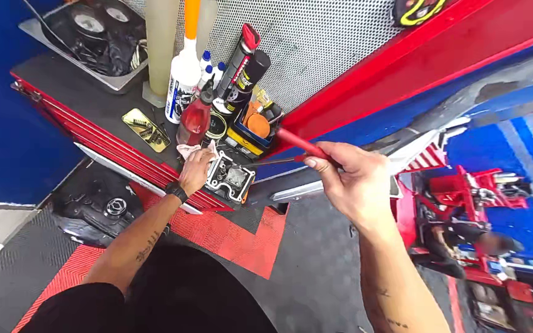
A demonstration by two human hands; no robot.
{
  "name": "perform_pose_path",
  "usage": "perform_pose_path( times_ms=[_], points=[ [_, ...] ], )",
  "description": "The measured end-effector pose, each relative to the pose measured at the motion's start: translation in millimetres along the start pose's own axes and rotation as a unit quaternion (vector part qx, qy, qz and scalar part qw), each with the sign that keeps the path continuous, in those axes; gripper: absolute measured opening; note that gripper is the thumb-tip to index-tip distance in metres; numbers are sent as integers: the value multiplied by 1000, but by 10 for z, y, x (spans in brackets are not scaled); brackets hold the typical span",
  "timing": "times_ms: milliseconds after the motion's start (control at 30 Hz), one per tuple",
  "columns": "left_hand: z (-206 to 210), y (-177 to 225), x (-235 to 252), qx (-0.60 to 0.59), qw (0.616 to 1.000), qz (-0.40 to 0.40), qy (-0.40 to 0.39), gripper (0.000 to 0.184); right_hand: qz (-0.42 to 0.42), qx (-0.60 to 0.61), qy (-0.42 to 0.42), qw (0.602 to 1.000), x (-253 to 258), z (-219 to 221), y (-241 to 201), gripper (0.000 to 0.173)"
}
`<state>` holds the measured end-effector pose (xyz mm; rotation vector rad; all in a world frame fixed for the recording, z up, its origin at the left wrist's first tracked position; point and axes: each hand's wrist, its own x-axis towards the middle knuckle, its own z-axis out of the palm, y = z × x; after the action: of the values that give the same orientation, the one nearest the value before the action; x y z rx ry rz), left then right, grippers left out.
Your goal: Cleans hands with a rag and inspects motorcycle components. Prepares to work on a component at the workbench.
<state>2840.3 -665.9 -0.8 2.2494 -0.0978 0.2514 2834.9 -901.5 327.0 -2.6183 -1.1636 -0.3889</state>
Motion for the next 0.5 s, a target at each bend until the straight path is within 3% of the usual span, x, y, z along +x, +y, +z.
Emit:
perform_pose_path(
  times_ms=[267,367,500],
  points=[
    [132,20,-101,-40,999,-5,21,52,16,1,-2,1000,46,-3,-41,27],
    [14,470,-115,-112,994,-7,16,51,22,2,-6,1000,57,-6,-49,29],
    [-110,1303,-3,-217,971,81,60,51,34,-3,-17,999,23,-5,-82,30]
  ],
)
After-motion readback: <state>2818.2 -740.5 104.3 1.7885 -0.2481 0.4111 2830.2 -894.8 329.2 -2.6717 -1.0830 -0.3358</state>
